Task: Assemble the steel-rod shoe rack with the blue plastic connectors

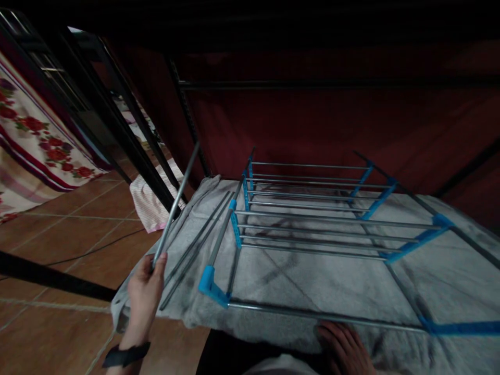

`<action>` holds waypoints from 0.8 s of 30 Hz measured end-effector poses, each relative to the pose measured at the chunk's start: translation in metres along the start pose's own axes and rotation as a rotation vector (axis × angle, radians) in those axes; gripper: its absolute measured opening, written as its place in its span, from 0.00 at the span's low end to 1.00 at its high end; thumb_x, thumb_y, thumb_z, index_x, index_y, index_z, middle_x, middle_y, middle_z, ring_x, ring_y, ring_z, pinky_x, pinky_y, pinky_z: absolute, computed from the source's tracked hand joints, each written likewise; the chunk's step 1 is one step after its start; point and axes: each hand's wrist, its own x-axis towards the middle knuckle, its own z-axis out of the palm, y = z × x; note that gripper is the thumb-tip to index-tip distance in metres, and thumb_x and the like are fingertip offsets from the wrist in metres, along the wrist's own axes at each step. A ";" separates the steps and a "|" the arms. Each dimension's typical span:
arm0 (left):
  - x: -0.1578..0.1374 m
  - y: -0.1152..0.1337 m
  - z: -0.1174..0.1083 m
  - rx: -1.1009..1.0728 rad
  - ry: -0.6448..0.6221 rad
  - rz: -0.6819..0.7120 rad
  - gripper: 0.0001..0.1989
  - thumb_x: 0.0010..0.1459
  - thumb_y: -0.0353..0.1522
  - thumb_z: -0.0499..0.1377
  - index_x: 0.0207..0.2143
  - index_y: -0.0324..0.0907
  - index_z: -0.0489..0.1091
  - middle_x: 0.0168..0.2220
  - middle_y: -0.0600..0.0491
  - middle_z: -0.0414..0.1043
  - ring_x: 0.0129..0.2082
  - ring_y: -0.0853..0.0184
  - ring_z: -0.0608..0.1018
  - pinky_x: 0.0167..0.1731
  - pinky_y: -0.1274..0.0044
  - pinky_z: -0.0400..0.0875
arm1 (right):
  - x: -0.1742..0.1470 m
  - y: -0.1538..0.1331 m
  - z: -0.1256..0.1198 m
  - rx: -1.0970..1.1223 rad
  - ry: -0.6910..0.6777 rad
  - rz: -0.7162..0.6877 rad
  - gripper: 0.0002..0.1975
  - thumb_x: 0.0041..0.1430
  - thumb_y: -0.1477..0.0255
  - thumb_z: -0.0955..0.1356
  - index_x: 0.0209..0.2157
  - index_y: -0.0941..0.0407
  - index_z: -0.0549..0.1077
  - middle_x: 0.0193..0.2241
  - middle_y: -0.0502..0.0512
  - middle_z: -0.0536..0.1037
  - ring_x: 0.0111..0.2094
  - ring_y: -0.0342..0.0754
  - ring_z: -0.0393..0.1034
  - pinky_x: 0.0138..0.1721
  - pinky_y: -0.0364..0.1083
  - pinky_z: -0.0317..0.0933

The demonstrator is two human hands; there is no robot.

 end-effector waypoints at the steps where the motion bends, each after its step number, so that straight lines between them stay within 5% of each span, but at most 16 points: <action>1: -0.005 0.006 -0.009 -0.015 0.027 0.022 0.20 0.62 0.51 0.52 0.31 0.45 0.66 0.23 0.59 0.60 0.24 0.68 0.67 0.25 0.78 0.62 | 0.000 -0.001 0.000 0.014 -0.010 0.019 0.31 0.55 0.73 0.67 0.62 0.47 0.71 0.56 0.48 0.79 0.56 0.51 0.70 0.61 0.48 0.53; 7: -0.046 0.039 -0.059 0.087 0.051 0.058 0.23 0.66 0.51 0.49 0.42 0.45 0.73 0.19 0.60 0.61 0.19 0.68 0.66 0.20 0.77 0.60 | 0.000 -0.009 -0.006 0.056 -0.051 0.096 0.32 0.57 0.74 0.67 0.64 0.45 0.68 0.59 0.47 0.77 0.57 0.50 0.69 0.63 0.49 0.53; 11: -0.073 0.061 -0.070 0.062 -0.023 0.275 0.24 0.64 0.56 0.50 0.35 0.46 0.71 0.18 0.60 0.64 0.17 0.68 0.69 0.19 0.78 0.63 | 0.002 -0.011 -0.010 0.112 -0.073 0.147 0.32 0.58 0.75 0.67 0.64 0.45 0.67 0.60 0.48 0.76 0.58 0.51 0.70 0.62 0.51 0.57; 18: -0.136 0.100 -0.016 0.018 -0.541 0.700 0.19 0.73 0.45 0.44 0.38 0.48 0.69 0.21 0.59 0.73 0.20 0.65 0.78 0.22 0.77 0.66 | -0.002 -0.012 -0.009 0.283 -0.102 0.229 0.31 0.62 0.74 0.67 0.65 0.44 0.66 0.61 0.51 0.75 0.60 0.53 0.69 0.62 0.55 0.63; 24: -0.172 0.105 0.042 0.288 -0.862 0.722 0.13 0.74 0.34 0.46 0.45 0.46 0.71 0.33 0.54 0.82 0.35 0.63 0.85 0.32 0.76 0.70 | 0.002 -0.024 -0.006 0.619 0.011 0.542 0.21 0.66 0.69 0.66 0.58 0.43 0.73 0.56 0.52 0.78 0.59 0.54 0.71 0.61 0.57 0.65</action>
